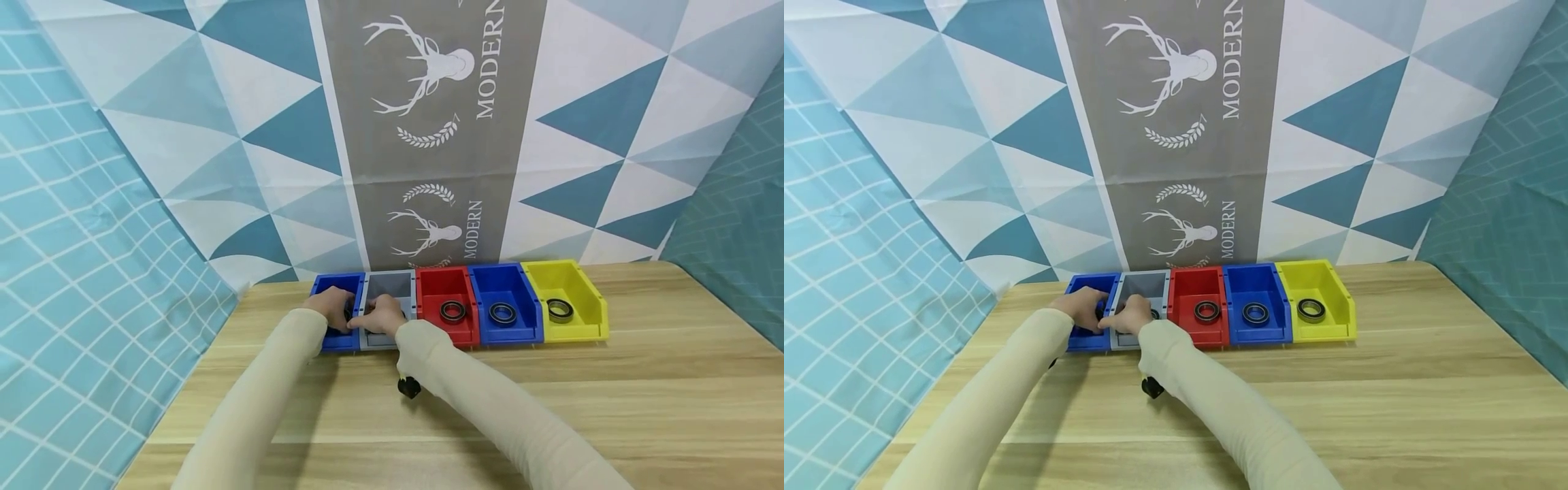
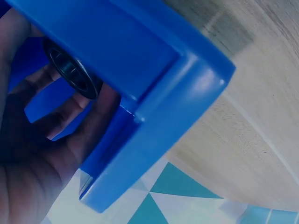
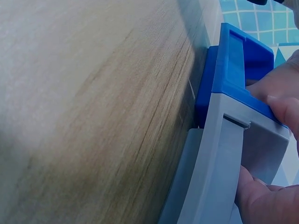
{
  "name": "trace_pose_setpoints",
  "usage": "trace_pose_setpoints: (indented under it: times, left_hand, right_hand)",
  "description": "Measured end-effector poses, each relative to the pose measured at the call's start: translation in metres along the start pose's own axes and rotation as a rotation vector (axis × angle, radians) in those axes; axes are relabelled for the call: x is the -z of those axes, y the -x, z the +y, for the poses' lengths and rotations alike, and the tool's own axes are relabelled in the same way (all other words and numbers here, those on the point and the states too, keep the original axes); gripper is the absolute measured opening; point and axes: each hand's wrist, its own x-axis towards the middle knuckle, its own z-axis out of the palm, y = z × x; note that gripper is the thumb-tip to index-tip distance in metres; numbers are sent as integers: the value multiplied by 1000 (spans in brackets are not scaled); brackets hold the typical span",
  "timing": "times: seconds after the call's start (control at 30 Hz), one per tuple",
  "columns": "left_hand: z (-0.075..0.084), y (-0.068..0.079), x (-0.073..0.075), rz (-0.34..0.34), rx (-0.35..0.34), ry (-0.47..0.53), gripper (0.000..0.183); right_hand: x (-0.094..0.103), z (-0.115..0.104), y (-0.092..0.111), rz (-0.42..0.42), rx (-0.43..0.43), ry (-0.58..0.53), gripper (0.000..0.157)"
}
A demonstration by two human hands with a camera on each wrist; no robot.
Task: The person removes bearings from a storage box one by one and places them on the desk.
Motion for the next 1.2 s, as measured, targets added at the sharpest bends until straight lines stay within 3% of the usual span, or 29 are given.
trace_pose_setpoints:
  times: [0.13,0.4,0.77,1.03,1.2]
  left_hand:
    - [0,3,3,9,-35,-22,59]
    - [3,14,14,13,-71,-21,69]
    - [4,28,23,29,-106,-56,46]
    - [5,35,28,26,-94,-86,49]
    - [5,40,27,40,-105,-99,47]
  right_hand:
    - [0,1,1,-5,-14,-10,50]
    - [1,-1,2,-5,-9,-19,53]
    - [1,2,4,-12,35,-8,30]
    - [0,3,4,-14,27,3,38]
    - [0,2,5,-12,21,-4,31]
